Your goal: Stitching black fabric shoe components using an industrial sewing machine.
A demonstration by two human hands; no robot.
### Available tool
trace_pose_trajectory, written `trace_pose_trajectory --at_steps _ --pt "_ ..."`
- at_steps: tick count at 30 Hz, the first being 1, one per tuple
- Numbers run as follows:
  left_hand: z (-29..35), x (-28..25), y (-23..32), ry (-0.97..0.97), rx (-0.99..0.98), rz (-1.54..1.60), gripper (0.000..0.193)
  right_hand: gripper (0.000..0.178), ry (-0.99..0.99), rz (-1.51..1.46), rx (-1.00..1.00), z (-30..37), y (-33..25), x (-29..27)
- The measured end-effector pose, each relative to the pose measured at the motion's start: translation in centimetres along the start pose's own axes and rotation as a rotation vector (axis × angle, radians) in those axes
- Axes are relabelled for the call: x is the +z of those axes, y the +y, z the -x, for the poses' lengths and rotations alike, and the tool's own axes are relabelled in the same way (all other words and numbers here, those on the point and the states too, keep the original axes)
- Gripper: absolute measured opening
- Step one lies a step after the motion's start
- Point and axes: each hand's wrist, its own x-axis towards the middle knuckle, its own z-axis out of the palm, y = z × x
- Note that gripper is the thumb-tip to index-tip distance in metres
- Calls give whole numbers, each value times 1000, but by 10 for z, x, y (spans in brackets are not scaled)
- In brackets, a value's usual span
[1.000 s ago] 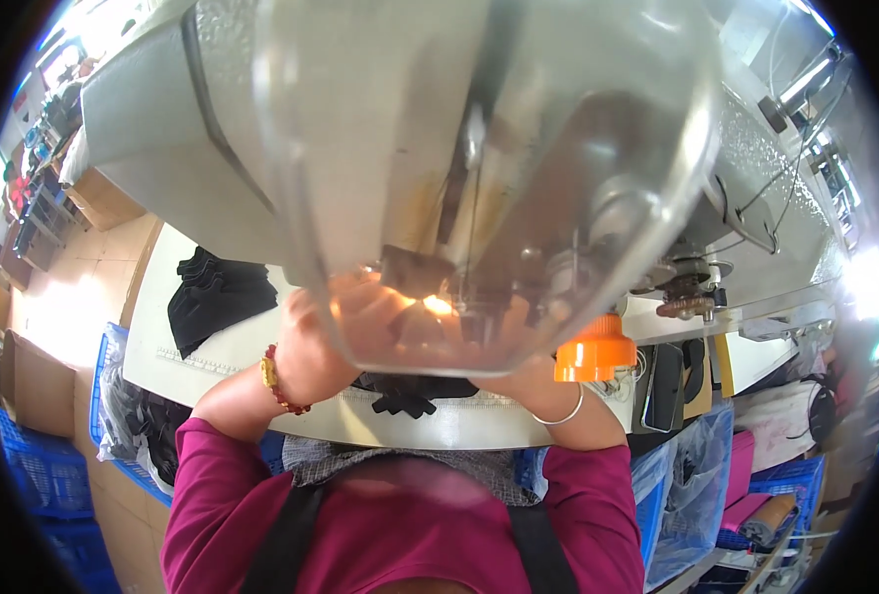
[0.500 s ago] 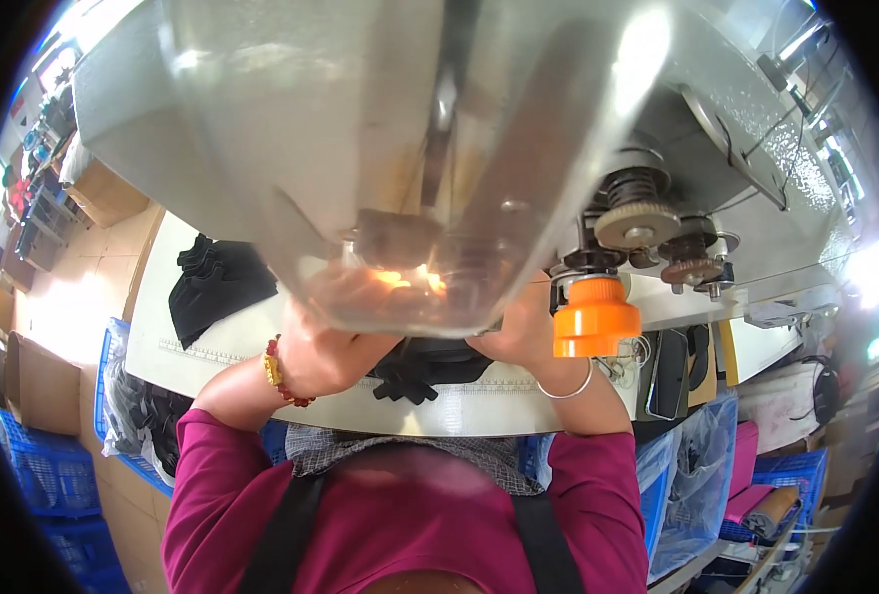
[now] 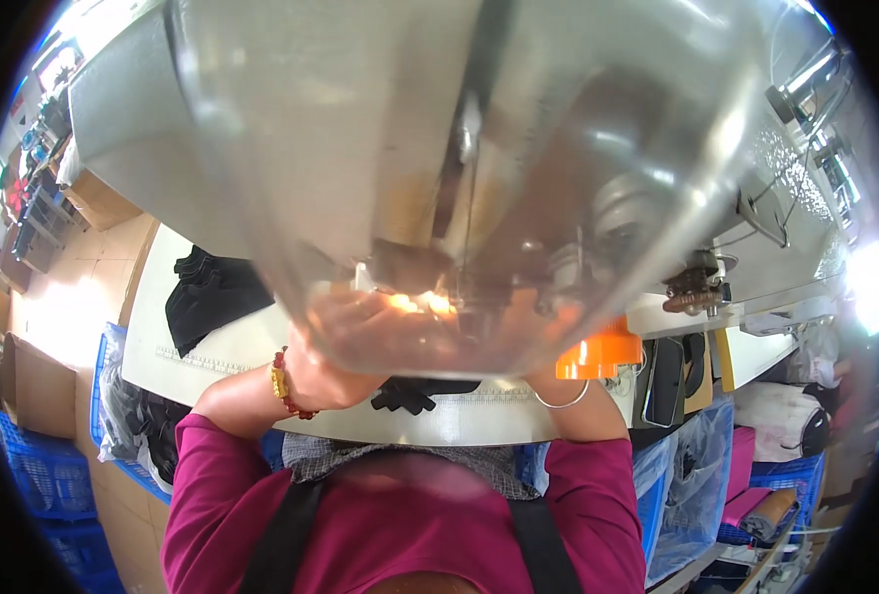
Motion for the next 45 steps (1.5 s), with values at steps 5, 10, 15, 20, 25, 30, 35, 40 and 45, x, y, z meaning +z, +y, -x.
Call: trace_pose_trajectory --at_steps 5,10,15,20,25,30,35,40,45 --pt "-7 1 -4 90 186 -149 18 24 -35 117 -45 17 -4 -14" --pt "-11 6 -9 111 17 -93 21 24 -71 232 -89 6 5 -7" --pt "7 8 -17 83 -5 -229 16 24 -121 327 -156 27 -21 1" --pt "0 10 -15 124 0 -259 18 24 -147 452 -203 -10 -17 35" --pt "-7 -3 -10 122 -147 -161 14 24 -188 573 -276 10 -23 26" --pt "-2 -4 -21 60 -167 -89 15 26 -144 764 -207 14 -33 25" --pt "-11 -14 -12 98 -144 -169 15 31 -65 652 -277 0 -38 11" --pt "-5 -8 -14 70 -186 -135 15 33 -12 -56 254 6 -41 24" --pt "-4 -1 -17 102 -198 -123 13 43 2 508 -16 2 -37 22"
